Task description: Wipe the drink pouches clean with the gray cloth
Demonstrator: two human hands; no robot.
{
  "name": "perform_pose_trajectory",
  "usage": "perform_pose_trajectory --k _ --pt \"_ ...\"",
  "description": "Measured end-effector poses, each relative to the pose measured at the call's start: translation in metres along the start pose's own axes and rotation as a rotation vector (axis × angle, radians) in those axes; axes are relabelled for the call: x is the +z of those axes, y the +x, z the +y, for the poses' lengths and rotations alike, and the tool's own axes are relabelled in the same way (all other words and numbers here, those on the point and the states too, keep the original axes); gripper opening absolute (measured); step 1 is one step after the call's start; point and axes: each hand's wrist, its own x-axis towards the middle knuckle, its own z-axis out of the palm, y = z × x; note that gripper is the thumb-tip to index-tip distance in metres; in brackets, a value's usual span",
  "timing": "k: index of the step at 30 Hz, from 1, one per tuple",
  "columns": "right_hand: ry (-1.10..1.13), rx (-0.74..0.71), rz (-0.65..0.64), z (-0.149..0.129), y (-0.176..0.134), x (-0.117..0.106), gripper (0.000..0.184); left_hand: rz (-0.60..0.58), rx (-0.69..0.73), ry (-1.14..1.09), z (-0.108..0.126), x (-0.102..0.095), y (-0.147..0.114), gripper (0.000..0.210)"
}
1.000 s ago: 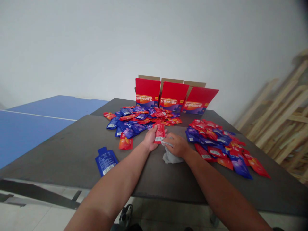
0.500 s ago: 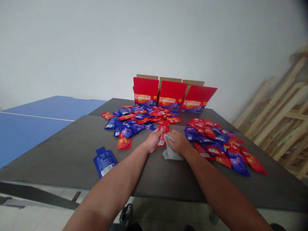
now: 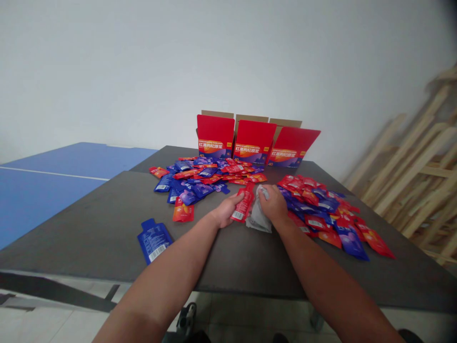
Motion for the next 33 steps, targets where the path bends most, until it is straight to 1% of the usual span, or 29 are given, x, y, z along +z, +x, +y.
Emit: perform_pose_trajectory --k 1,3,6,7,8,9,11,14,16,21,27,31,33 --pt "0.022 -0.034 -0.001 -0.002 -0.001 -0.001 0.027 0.011 -0.023 -0.051 0.002 -0.001 0.0 0.028" --pt "0.09 -0.192 -0.053 -0.008 -0.004 -0.004 0.027 0.041 -0.062 -0.164 0.007 -0.004 0.001 0.033" --pt "0.219 -0.519 -0.231 -0.02 -0.012 -0.007 0.026 0.038 -0.1 -0.288 0.013 -0.007 -0.001 0.041" --pt "0.247 -0.6 -0.288 -0.025 -0.015 -0.007 0.026 0.03 -0.108 -0.307 0.014 -0.008 -0.001 0.044" --pt "0.261 -0.654 -0.327 -0.028 -0.017 -0.007 0.026 0.022 -0.12 -0.314 0.015 -0.008 -0.002 0.047" --pt "0.259 -0.678 -0.346 -0.031 -0.018 -0.007 0.027 0.012 -0.133 -0.315 0.015 -0.008 -0.002 0.049" --pt "0.227 -0.655 -0.335 -0.033 -0.019 -0.005 0.028 -0.015 -0.152 -0.308 0.014 -0.007 -0.003 0.05" --pt "0.168 -0.534 -0.276 -0.031 -0.018 -0.003 0.03 -0.072 -0.157 -0.297 0.012 -0.004 -0.004 0.045" --pt "0.13 -0.461 -0.249 -0.028 -0.016 -0.001 0.032 -0.084 -0.145 -0.295 0.011 -0.002 -0.005 0.042" --pt "0.078 -0.324 -0.2 -0.021 -0.012 0.002 0.03 -0.092 -0.188 -0.269 0.009 0.003 -0.007 0.041" --pt "0.079 -0.206 -0.095 -0.017 -0.01 0.007 0.03 -0.102 -0.202 -0.196 0.003 0.003 -0.007 0.041" --pt "0.046 -0.124 -0.013 -0.014 -0.008 0.008 0.03 -0.061 -0.191 -0.114 0.002 0.0 -0.007 0.037" --pt "0.047 -0.088 0.007 -0.01 -0.007 0.008 0.029 -0.047 -0.198 -0.092 0.004 0.0 -0.007 0.036"
